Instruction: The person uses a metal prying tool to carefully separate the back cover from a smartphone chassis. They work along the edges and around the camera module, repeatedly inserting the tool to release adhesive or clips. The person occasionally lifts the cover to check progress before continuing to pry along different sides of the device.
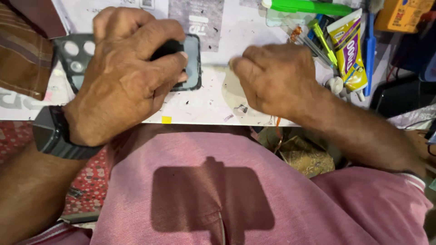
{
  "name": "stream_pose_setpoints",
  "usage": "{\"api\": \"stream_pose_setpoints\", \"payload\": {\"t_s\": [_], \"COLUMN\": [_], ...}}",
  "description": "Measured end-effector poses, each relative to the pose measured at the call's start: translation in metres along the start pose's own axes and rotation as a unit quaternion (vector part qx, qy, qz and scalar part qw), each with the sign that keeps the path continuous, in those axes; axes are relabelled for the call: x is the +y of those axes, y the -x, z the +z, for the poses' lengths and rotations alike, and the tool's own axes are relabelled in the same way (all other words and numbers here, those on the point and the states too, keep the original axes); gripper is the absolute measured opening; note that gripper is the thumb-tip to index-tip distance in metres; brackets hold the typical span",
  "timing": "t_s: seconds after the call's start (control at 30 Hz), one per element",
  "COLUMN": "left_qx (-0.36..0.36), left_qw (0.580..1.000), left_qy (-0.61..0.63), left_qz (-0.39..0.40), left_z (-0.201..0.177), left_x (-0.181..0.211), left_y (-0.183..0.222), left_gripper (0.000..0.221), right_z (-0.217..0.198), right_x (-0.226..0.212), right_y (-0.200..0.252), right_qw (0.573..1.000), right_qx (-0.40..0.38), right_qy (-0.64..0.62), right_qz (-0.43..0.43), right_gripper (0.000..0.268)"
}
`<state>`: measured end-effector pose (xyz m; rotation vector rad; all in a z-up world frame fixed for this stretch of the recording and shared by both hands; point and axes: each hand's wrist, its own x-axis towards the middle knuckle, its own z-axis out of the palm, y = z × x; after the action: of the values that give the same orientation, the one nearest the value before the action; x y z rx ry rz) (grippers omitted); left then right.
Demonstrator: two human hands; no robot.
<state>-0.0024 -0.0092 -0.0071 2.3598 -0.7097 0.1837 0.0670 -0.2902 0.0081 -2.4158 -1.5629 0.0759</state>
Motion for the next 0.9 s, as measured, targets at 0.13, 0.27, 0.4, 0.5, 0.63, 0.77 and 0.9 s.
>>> {"api": "stream_pose_setpoints", "payload": {"t_s": [0.13,0.27,0.4,0.5,0.63,0.77,0.9], "left_qx": [-0.029,-0.024,-0.014,-0.017,-0.013,-0.010,-0.015], "left_qw": [0.999,0.998,0.998,0.998,0.996,0.996,0.996], "left_qy": [0.024,0.027,-0.003,-0.011,-0.027,-0.032,-0.013], "left_qz": [0.038,0.054,0.066,0.067,0.082,0.081,0.082], "left_z": [-0.005,-0.005,-0.004,-0.004,-0.003,-0.004,-0.004], "left_x": [-0.015,-0.017,-0.016,-0.015,-0.015,-0.015,-0.015], "left_y": [-0.005,-0.005,-0.006,-0.007,-0.007,-0.005,-0.005], "left_gripper": [0.015,0.013,0.015,0.013,0.006,0.005,0.007], "right_z": [-0.001,0.008,0.014,0.007,0.006,0.012,0.013], "right_x": [0.001,-0.003,-0.003,-0.007,-0.007,-0.022,-0.006], "right_y": [-0.003,0.005,0.005,0.004,-0.001,0.003,0.000], "right_qw": [1.000,1.000,0.999,0.999,1.000,0.999,0.999], "right_qx": [-0.010,0.009,0.013,0.011,0.009,-0.027,-0.028], "right_qy": [0.016,0.016,0.046,0.034,0.024,0.018,0.025], "right_qz": [-0.003,-0.008,-0.021,0.006,0.014,-0.022,0.026], "right_gripper": [0.013,0.014,0.005,0.006,0.004,0.016,0.006]}}
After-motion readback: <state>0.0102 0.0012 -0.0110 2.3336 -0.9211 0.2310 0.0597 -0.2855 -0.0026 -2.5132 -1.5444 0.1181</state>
